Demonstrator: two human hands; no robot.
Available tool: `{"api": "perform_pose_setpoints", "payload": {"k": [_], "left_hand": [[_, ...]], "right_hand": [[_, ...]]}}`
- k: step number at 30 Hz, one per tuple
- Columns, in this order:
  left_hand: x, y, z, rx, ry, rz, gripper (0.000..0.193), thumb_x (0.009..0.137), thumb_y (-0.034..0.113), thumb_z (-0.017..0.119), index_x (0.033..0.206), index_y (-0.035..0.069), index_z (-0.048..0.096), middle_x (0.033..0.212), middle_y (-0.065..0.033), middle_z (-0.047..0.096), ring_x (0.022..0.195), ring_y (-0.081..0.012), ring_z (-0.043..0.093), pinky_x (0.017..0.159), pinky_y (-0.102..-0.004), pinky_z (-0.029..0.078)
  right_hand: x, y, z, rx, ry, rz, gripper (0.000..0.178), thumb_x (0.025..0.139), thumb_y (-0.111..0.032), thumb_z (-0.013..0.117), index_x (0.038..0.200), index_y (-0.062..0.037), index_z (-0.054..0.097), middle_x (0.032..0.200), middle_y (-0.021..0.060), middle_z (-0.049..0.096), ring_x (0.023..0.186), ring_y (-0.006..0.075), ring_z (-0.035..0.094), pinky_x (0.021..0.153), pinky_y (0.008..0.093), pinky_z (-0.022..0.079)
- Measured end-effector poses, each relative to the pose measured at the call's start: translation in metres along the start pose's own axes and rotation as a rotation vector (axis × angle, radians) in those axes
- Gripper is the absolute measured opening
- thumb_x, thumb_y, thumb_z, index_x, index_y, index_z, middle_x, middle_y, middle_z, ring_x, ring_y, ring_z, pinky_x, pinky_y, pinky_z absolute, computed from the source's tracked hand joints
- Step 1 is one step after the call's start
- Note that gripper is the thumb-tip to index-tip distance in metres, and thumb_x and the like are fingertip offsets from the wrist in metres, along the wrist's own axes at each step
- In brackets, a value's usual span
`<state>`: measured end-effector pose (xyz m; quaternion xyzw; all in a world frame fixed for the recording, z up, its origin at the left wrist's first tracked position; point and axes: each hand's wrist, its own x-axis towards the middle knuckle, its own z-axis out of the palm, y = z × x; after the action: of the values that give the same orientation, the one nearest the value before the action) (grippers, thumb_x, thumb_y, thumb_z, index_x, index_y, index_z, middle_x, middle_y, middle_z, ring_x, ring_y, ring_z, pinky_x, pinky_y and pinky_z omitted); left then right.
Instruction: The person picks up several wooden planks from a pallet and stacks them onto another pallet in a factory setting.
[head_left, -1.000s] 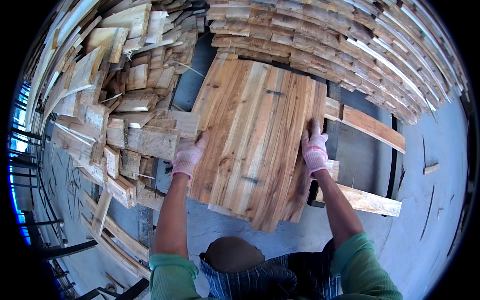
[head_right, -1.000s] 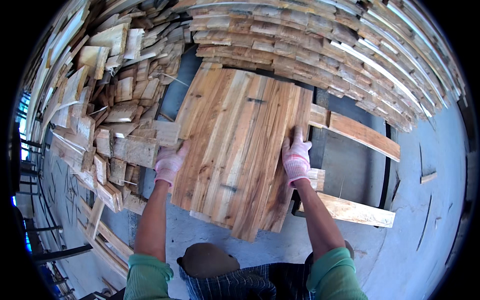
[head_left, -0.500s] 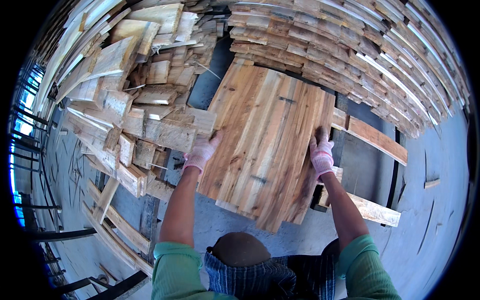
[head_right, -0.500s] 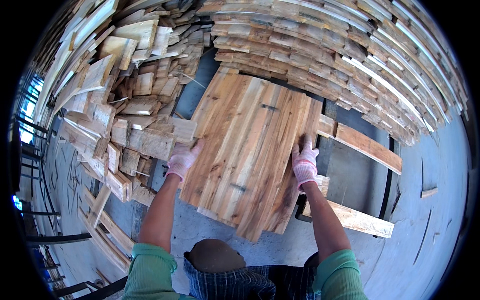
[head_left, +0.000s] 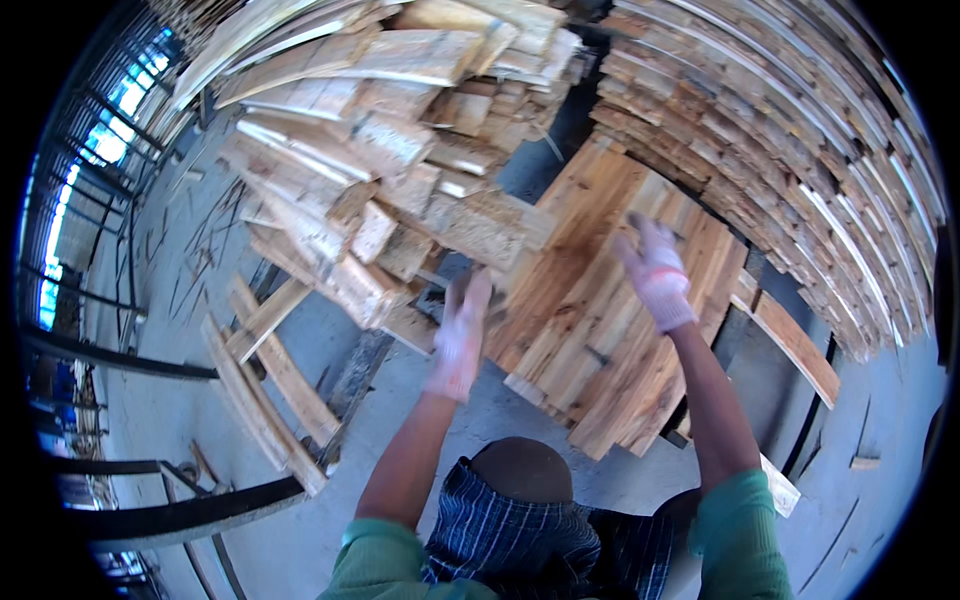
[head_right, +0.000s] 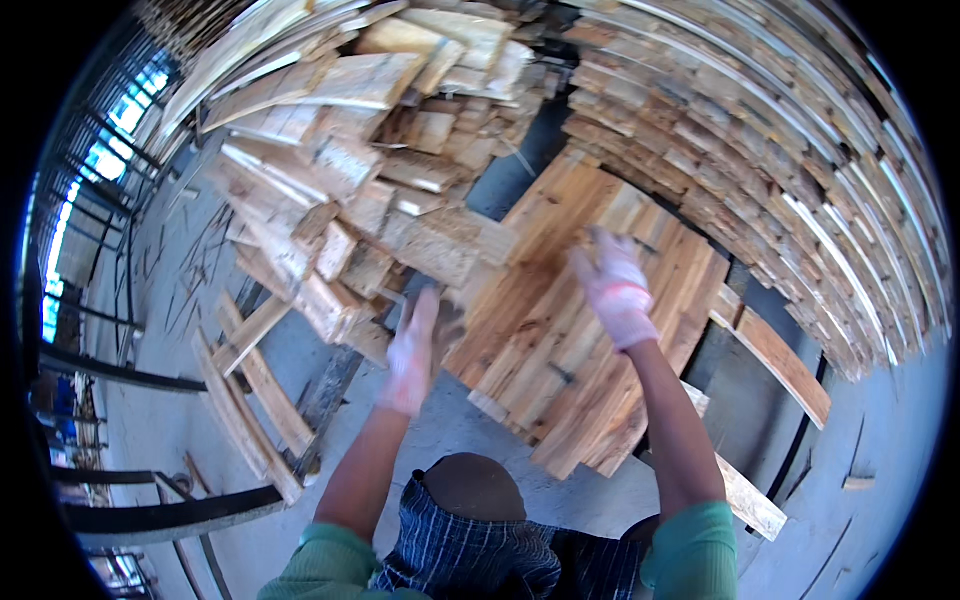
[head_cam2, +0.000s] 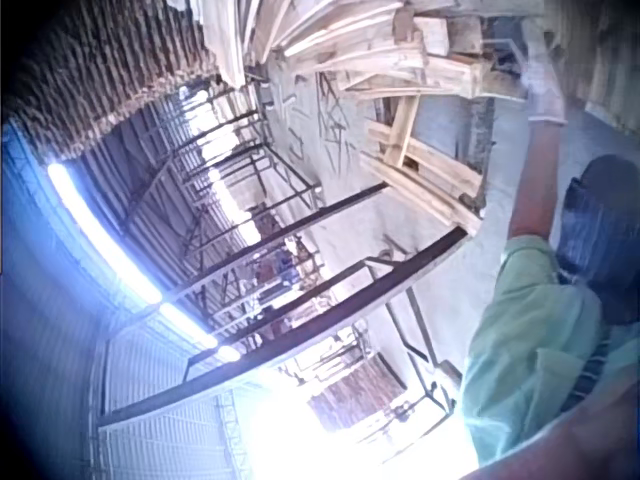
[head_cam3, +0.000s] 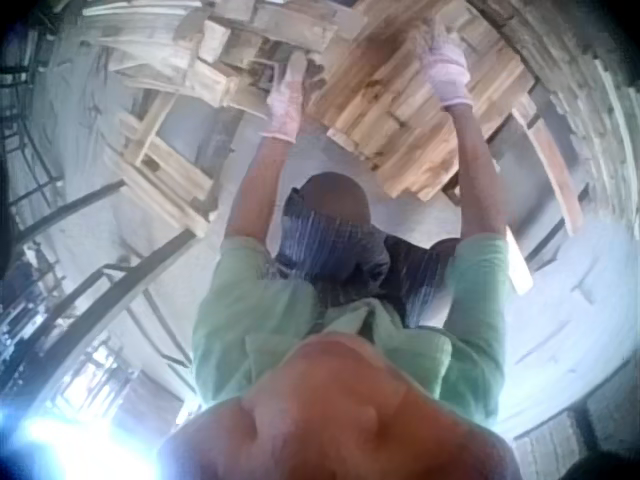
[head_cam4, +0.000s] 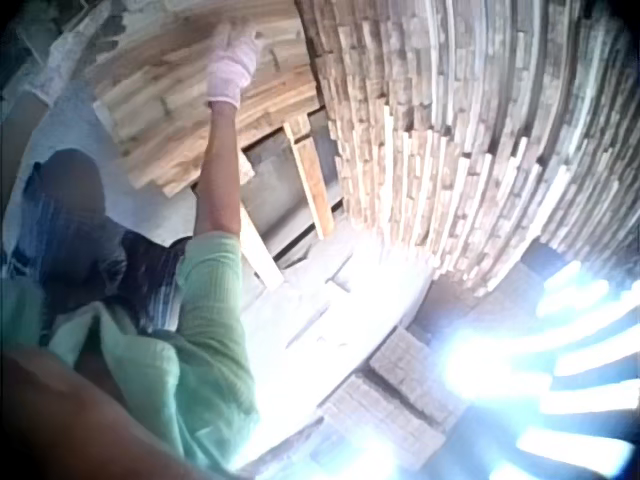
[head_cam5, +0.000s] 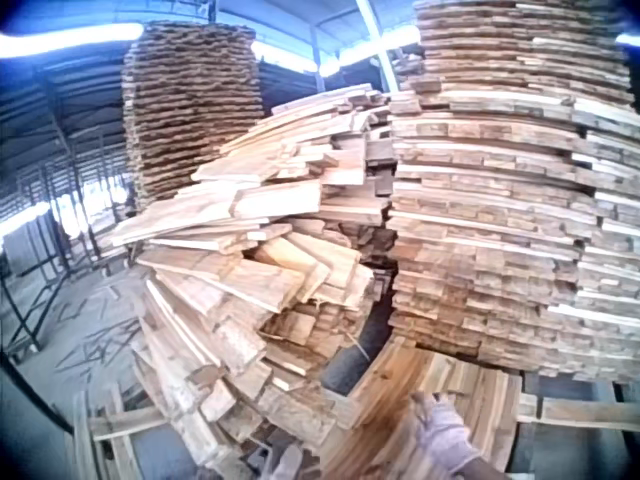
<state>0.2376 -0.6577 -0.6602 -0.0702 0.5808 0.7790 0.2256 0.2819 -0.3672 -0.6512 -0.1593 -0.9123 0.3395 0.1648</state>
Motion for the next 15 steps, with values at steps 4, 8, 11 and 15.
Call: {"api": "perform_pose_setpoints", "payload": {"k": [4, 8, 11, 15], "left_hand": [[0.092, 0.040, 0.036, -0.607, -0.110, -0.056, 0.056, 0.098, 0.048, 0.062, 0.135, 0.006, 0.057, 0.134, -0.0128, 0.063, 0.117, -0.0296, 0.063, 0.102, -0.0486, 0.051], [0.134, 0.022, 0.028, -0.431, 0.199, -0.030, 0.054, 0.097, 0.049, 0.061, 0.130, 0.006, 0.061, 0.124, -0.0124, 0.068, 0.110, -0.0290, 0.066, 0.095, -0.0480, 0.055], [0.106, 0.033, 0.023, -0.421, 0.209, -0.109, 0.057, 0.096, 0.050, 0.063, 0.132, 0.006, 0.061, 0.126, -0.0110, 0.068, 0.111, -0.0274, 0.066, 0.097, -0.0437, 0.054], [0.051, 0.065, 0.030, -0.462, 0.162, -0.069, 0.055, 0.096, 0.042, 0.067, 0.135, 0.004, 0.058, 0.124, -0.0119, 0.067, 0.110, -0.0278, 0.066, 0.097, -0.0426, 0.055]], "right_hand": [[0.073, -0.042, 0.115, 0.316, -0.147, 0.091, 0.055, 0.100, -0.047, 0.052, 0.140, -0.0093, 0.056, 0.139, 0.0301, 0.054, 0.124, 0.0473, 0.055, 0.106, 0.0471, 0.044], [0.090, -0.025, 0.148, 0.439, -0.326, 0.225, 0.058, 0.102, -0.058, 0.041, 0.143, -0.0199, 0.056, 0.144, 0.0288, 0.052, 0.130, 0.0482, 0.051, 0.109, 0.0499, 0.043], [0.064, -0.076, 0.113, 0.058, -0.244, 0.199, 0.060, 0.101, -0.058, 0.044, 0.143, -0.0169, 0.055, 0.141, 0.0285, 0.053, 0.128, 0.0505, 0.051, 0.109, 0.0518, 0.042], [0.026, -0.105, 0.082, -0.007, -0.216, 0.125, 0.062, 0.101, -0.057, 0.046, 0.146, -0.0142, 0.052, 0.145, 0.0294, 0.048, 0.128, 0.0520, 0.050, 0.113, 0.0513, 0.039]]}}
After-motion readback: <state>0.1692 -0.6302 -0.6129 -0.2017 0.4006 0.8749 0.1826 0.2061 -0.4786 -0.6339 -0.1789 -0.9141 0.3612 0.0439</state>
